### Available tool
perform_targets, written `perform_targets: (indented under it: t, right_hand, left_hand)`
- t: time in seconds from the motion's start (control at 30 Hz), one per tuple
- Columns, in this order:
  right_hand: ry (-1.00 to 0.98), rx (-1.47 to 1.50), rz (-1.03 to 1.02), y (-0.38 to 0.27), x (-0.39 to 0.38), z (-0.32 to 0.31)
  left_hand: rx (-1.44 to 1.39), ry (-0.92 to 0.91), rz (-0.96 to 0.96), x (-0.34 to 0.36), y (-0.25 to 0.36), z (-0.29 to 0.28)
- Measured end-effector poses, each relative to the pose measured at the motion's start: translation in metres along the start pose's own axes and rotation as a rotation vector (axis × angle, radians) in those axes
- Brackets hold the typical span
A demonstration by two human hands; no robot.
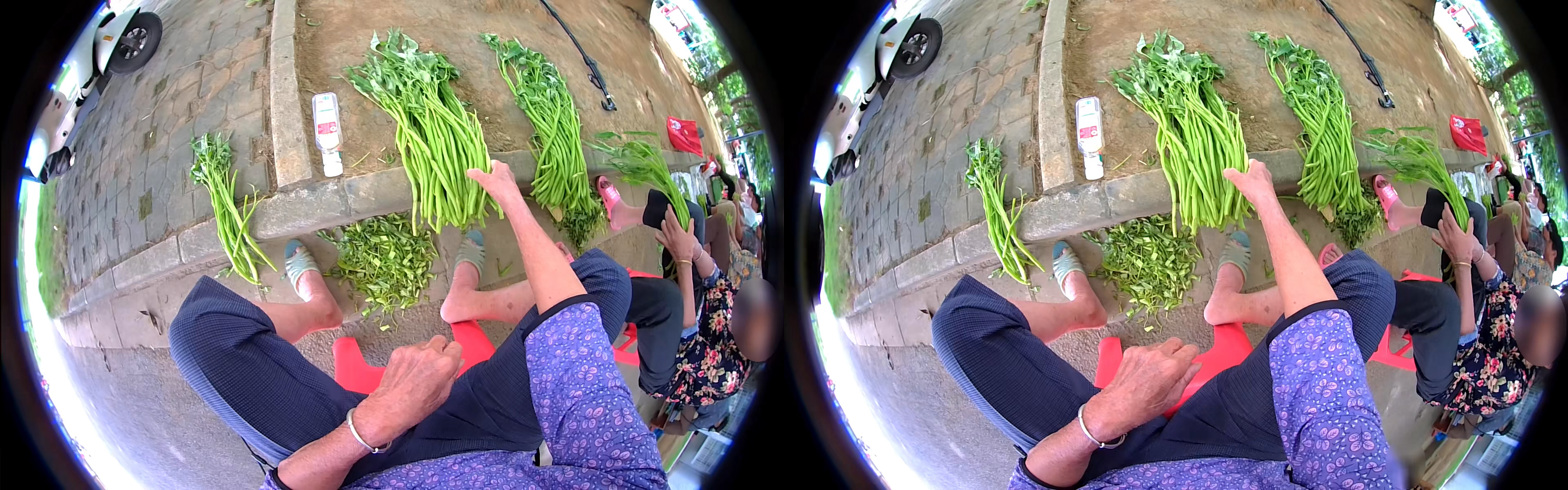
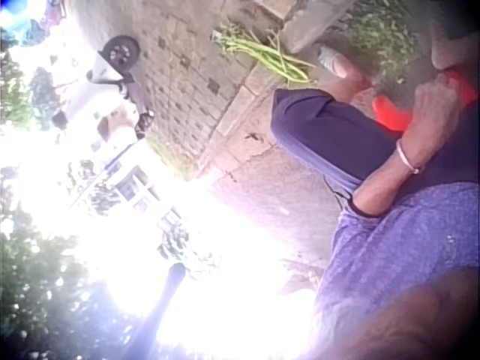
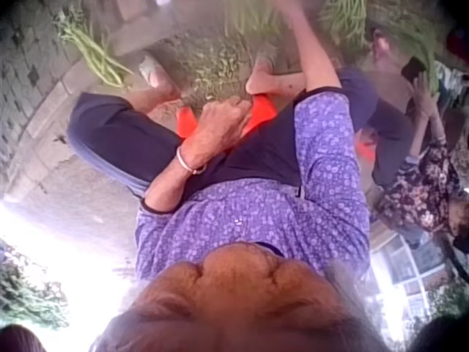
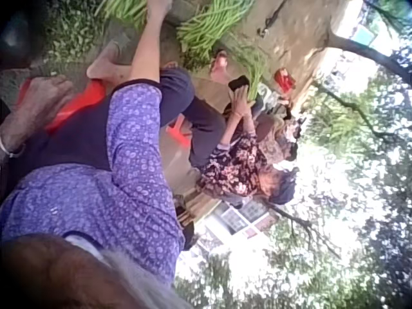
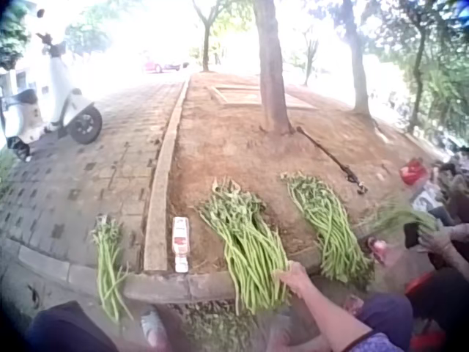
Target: The person picks leaves from bundles of green vegetables by hand and sorts the stems into piles on the ground.
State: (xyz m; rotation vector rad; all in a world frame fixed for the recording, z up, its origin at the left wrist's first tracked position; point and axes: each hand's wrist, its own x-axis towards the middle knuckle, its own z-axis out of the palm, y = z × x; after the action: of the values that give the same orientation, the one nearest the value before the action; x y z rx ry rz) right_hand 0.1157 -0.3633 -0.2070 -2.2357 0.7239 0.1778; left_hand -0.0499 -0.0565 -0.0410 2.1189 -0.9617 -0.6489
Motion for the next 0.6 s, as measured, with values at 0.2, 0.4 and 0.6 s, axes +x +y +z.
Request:
perform_targets:
  t: [0.2, 0.4, 0.6]
  right_hand:
    - [0.119, -0.006, -0.236, 0.018, 0.0, 0.024]
    - [0.174, -0.174, -0.358, 0.017, -0.007, 0.045]
    - [0.085, -0.152, -0.18, 0.015, 0.005, 0.046]
  left_hand:
    - [0.017, -0.011, 0.009, 0.002, 0.001, 0.0]
    - [0.014, -0.012, 0.009, 0.002, 0.0, 0.002]
    - [0.027, -0.021, 0.005, 0.003, -0.001, 0.004]
